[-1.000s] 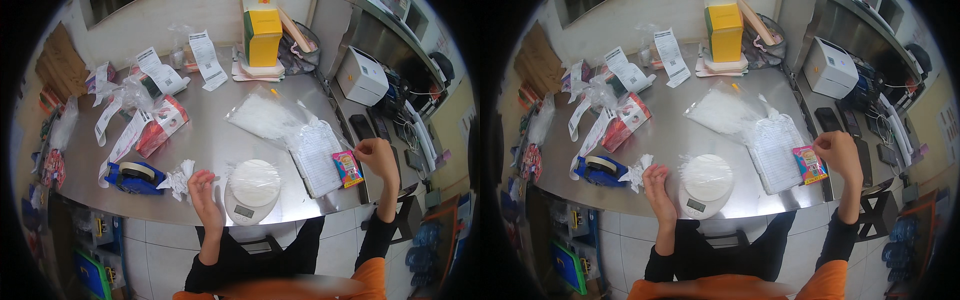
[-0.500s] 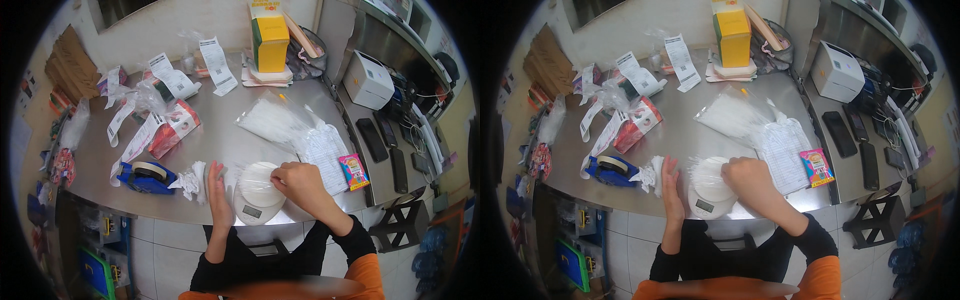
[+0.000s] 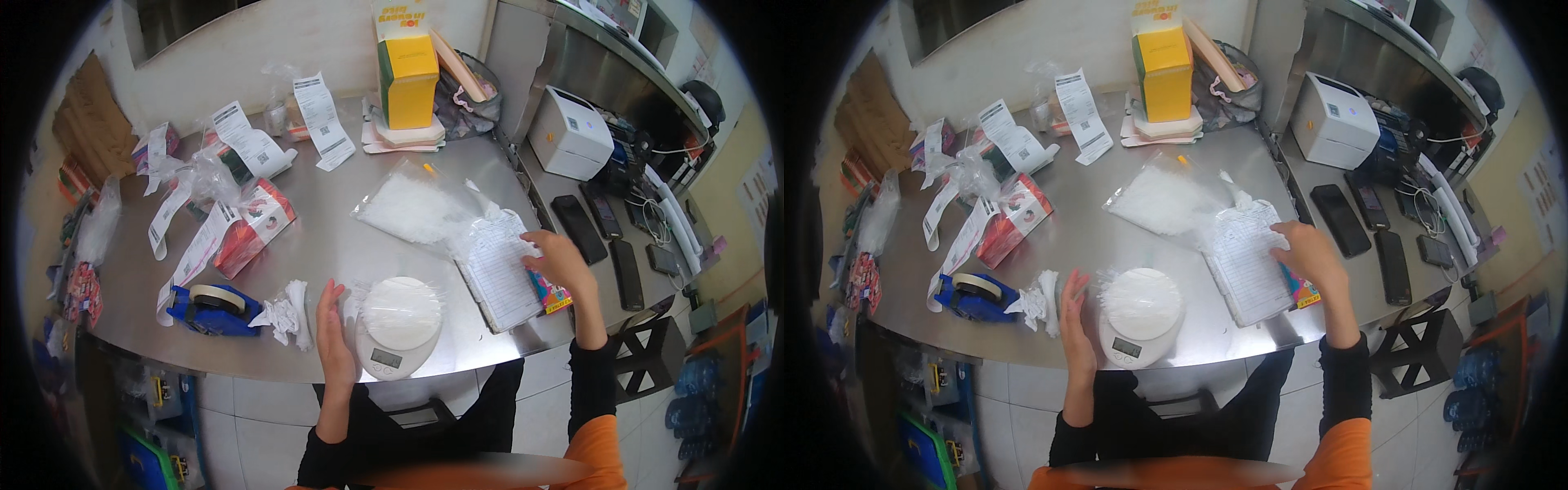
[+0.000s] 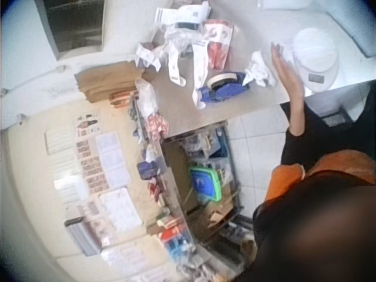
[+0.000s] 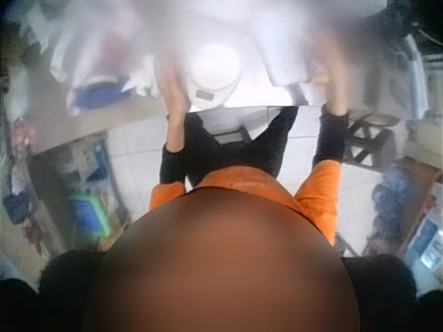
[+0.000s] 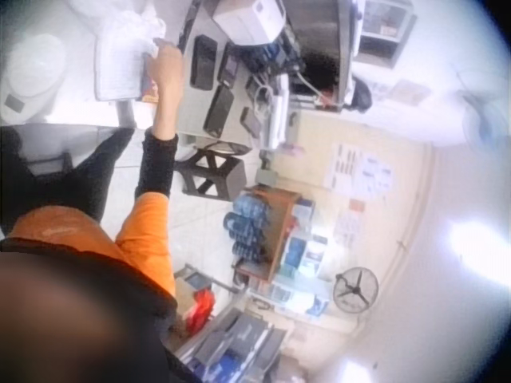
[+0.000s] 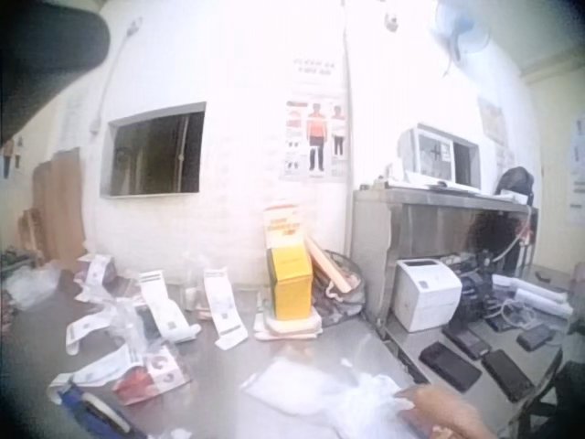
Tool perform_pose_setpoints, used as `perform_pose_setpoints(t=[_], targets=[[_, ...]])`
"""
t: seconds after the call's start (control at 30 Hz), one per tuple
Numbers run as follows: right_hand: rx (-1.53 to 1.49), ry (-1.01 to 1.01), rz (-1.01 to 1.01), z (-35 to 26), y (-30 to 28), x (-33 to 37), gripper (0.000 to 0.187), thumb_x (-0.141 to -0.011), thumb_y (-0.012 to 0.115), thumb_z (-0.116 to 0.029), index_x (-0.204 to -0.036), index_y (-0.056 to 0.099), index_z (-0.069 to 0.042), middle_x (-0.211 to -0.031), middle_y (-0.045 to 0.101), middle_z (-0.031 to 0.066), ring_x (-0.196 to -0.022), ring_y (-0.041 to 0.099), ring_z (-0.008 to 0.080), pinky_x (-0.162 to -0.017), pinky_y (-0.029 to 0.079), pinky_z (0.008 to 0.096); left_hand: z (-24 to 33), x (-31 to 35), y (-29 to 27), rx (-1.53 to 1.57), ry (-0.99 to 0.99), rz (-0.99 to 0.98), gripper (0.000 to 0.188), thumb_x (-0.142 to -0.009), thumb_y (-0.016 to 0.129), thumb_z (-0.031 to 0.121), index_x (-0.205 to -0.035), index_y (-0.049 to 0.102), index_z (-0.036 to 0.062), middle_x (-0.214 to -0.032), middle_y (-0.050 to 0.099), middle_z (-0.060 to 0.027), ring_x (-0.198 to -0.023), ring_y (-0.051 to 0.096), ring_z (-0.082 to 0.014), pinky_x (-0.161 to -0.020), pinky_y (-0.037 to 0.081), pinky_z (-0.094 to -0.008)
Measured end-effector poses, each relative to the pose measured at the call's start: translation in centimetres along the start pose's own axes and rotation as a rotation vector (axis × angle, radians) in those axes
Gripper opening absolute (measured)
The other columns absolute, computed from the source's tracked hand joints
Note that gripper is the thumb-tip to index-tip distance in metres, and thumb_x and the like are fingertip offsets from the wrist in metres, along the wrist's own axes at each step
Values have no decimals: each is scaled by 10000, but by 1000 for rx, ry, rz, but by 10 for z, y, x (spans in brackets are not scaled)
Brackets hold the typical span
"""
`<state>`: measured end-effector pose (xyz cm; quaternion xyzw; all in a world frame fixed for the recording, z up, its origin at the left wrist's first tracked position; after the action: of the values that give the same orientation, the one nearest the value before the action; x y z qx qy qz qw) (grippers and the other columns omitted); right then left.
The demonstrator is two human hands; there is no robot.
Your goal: The person wraps small white items individually in bubble wrap at a cluttered counter. They place each wrapped item on a digital scale, then set it aside. The person uses a tape dispenser to seal the bubble wrap around each item.
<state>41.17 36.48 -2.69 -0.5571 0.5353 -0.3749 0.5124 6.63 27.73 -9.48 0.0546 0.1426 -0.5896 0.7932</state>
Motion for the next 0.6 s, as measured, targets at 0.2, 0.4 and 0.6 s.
perform_pose_setpoints(t=[0.2,0.4,0.6], targets=[[-24,86,51,14,43,-12,521,-733,722,-284,-1145,580,2,-1198,520,250,-1103,518,338,-943,416,376,-2,0,0,71,-33,12,513,-980,261,350,-1359,367,21,-1294,463,-164,-1243,386,-233,-1071,220,-367],[-96,51,179,-4,56,-21,294,-729,704,-190,-930,653,19,-958,620,243,-852,622,353,-781,493,402,-10,1,-1,188,-75,18,479,-983,285,313,-1343,374,11,-1281,460,-158,-1228,382,-218,-1067,205,-346],[60,88,261,-5,62,-28,124,-745,650,-116,-733,654,7,-726,632,216,-700,631,372,-695,505,438,-9,1,-2,176,-61,22,444,-984,308,281,-1324,389,7,-1263,466,-151,-1211,386,-209,-1056,210,-333]])
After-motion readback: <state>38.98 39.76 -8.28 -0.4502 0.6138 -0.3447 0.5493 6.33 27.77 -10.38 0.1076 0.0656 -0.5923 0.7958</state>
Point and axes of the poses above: each hand's wrist, its own x-axis away from the middle knuckle, its own y-axis out of the palm, z = x × y, the point moved 7 cm from there along -x, towards the middle knuckle
